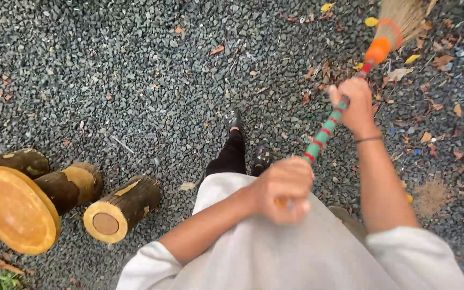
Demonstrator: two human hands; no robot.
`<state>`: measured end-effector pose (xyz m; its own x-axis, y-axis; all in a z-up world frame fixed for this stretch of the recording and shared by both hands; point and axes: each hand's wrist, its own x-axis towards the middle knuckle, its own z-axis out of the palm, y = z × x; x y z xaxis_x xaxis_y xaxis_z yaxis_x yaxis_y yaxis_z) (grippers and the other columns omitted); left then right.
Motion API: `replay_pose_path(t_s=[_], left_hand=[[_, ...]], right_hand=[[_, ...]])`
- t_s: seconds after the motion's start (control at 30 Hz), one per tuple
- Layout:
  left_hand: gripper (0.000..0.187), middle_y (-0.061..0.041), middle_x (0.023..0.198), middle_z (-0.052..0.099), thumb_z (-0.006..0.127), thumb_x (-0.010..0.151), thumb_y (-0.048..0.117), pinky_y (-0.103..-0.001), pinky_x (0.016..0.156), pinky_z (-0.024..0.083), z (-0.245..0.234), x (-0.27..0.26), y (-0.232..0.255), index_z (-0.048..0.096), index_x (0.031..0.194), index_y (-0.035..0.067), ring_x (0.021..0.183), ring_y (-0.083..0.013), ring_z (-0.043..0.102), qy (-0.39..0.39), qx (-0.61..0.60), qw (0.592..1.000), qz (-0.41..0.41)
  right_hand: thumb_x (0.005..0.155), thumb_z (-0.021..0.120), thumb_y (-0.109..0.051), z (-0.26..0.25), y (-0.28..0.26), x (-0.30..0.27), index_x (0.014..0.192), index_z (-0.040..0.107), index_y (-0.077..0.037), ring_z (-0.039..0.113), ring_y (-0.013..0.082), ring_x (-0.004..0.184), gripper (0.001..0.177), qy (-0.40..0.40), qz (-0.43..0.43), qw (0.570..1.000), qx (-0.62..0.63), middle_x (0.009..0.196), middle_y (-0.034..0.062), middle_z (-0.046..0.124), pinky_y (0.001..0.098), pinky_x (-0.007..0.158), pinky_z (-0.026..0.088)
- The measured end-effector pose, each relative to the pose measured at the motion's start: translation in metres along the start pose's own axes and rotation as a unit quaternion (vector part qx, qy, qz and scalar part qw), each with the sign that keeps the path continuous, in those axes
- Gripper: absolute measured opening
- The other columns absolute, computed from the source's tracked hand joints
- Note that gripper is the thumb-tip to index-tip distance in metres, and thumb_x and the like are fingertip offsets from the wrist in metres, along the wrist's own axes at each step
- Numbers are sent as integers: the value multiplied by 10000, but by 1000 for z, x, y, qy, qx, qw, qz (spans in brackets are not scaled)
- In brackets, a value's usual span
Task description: Sweeping leaves and debris off a gravel surface using a broom.
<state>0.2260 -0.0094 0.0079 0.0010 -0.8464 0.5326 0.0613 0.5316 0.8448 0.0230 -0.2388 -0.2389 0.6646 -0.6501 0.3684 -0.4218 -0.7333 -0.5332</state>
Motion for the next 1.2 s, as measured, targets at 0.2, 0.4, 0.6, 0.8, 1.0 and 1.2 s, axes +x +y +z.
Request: replay_pose_path(t_s=[0.2,0.4,0.6,0.8,1.0,1.2], left_hand=[[385,-69,779,564,510,943,475,-429,660,497,-19,4,31,580,792,128,704,-272,607,-117,-114,981,106],[227,1,820,599,634,976,397,-402,729,534,-48,69,-28,646,940,173,756,-255,638,-117,-133,984,-29],[221,-125,752,570,551,1003,195,-460,742,517,-49,78,-117,546,841,45,731,-334,622,-154,-62,986,16],[212,-64,805,562,504,1015,209,-449,878,510,-59,69,-136,510,830,103,774,-280,605,-206,-31,976,67],[236,-35,766,598,546,1009,206,-451,900,543,-93,92,-104,591,798,109,718,-243,588,-203,-35,974,98],[381,-45,649,322,430,1064,138,-392,546,318,-127,204,-42,381,691,81,536,-257,331,-123,-79,970,193]], right_hand=[[896,793,-62,28,-137,-17,510,554,-211,569,195,688,478,45,97,982,156,597,-76,607,298,838,458],[998,585,-74,68,-157,20,519,347,-126,431,199,506,538,30,101,957,271,479,53,473,323,629,376],[1102,421,-327,111,79,-1,690,528,-65,624,201,551,500,-17,-61,716,695,604,48,561,344,691,571],[1079,639,-74,60,58,27,597,448,-139,614,313,738,523,-26,147,988,26,670,30,562,408,953,467],[1052,689,-51,21,12,92,598,491,-177,591,298,716,512,59,168,984,26,690,4,621,389,851,507],[1063,579,60,6,-77,197,582,399,-162,366,161,654,559,30,90,992,82,634,-35,384,353,729,356]])
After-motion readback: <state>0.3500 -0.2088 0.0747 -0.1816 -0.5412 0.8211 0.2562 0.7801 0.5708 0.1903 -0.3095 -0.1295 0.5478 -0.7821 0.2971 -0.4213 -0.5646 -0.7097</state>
